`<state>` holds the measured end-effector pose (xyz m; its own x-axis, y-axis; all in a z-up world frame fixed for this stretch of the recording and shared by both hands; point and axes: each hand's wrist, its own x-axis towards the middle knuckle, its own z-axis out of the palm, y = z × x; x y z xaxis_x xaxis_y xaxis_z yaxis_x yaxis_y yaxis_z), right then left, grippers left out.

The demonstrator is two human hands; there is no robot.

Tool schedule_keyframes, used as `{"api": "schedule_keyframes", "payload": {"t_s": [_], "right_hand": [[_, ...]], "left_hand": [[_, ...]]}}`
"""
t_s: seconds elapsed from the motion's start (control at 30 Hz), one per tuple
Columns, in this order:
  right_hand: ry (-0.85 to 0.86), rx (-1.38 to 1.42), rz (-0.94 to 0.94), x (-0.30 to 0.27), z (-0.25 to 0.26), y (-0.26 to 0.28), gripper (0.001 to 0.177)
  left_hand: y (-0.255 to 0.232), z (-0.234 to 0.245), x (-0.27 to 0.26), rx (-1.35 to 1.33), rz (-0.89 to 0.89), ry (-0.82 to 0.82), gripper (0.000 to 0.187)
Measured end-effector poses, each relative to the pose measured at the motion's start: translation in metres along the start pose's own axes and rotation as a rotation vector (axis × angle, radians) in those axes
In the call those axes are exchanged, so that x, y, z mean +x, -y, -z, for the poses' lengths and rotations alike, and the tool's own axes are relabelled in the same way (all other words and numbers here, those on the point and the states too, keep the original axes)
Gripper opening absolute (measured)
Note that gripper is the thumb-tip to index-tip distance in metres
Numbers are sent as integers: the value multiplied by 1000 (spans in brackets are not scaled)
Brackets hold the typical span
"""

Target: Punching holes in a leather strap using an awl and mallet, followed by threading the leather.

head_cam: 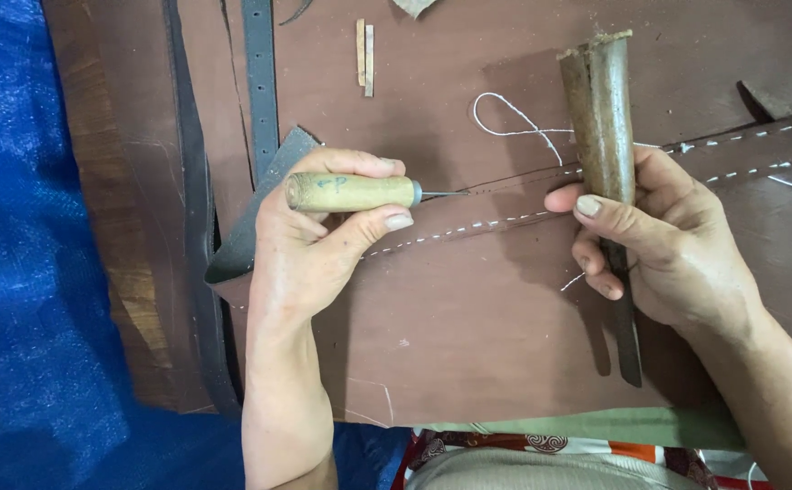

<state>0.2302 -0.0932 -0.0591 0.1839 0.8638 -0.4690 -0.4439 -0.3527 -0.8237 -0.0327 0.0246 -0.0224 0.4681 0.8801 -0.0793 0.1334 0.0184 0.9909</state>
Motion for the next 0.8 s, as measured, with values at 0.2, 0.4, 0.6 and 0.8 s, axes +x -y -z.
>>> {"api": "schedule_keyframes", "payload": {"t_s": [0.2, 0.4, 0.6, 0.8], "right_hand": [[31, -16, 45, 2, 3, -4, 38], [7, -18, 7, 0, -1, 1, 39], [35, -24, 41, 1, 2, -3, 42], [8, 10, 3, 0, -1, 0, 41]], "left_hand": [[-1, -1, 0, 30, 1, -7, 39], [-1, -2, -1, 29, -24, 10, 39], [-1, -8, -3, 92, -6, -11, 35], [-32, -29, -8, 438, -97, -31, 35]]}}
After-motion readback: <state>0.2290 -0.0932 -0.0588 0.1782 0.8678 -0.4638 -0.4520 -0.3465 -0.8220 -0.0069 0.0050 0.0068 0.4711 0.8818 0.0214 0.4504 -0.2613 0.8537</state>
